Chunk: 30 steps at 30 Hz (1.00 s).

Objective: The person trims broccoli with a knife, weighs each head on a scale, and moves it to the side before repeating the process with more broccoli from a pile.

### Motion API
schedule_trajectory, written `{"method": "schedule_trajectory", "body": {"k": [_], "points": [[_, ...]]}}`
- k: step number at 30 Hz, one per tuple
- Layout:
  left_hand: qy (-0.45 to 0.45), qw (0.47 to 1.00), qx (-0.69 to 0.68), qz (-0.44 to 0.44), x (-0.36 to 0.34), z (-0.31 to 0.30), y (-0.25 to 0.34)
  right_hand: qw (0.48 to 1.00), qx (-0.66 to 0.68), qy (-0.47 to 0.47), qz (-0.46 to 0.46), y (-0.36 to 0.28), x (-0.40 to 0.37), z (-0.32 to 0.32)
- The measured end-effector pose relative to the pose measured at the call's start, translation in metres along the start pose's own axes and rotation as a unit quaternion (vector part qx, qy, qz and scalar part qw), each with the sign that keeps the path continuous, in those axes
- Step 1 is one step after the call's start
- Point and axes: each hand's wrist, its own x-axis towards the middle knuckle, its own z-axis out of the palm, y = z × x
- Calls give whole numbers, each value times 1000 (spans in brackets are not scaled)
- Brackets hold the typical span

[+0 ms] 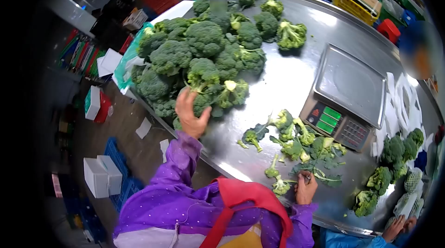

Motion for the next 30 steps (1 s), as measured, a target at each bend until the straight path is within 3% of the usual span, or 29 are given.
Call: {"method": "schedule_trajectory", "body": {"k": [1,2,3,5,8,9,11,13,17,19,22,23,25,27,29,30], "points": [[53,998,17,-38,10,-7,-9,1000,5,2,2,3,-1,1],[34,998,26,-55,19,-8,-26,1000,7,-7,1,5,1,5],[-56,993,-4,-104,28,-4,-48,1000,3,-27,-1,7,4,11],[-96,986,-69,-116,53,5,-44,998,1,-56,-3,7,8,23],[-136,982,119,-53,76,51,-22,991,-77,-101,-46,-5,11,44],[-126,978,147,-76,80,59,-16,989,-86,-110,-56,-14,9,54],[-110,989,62,-79,81,53,-24,985,-101,-135,-35,-21,7,61],[5,999,-41,21,62,37,-40,988,-80,-126,-48,-24,5,63],[-29,972,-221,-75,40,3,-15,994,-28,-102,13,-12,-7,61],[-57,923,-347,-154,38,-5,12,994,-44,-96,8,-7,-6,58],[-71,754,-602,-254,25,44,33,997,-48,-56,-32,-8,-9,54],[-82,742,-620,-241,33,56,56,997,-54,-40,-41,-8,-10,49],[-89,844,-524,-71,54,87,104,992,-100,-24,-69,-8,-14,39],[-91,856,-510,-1,78,106,169,1000,-13,-9,13,-7,-23,32],[-136,819,-557,28,89,145,217,999,-22,29,-10,10,-30,22],[-125,832,-535,77,92,163,236,999,-19,47,-6,14,-34,17]]}}
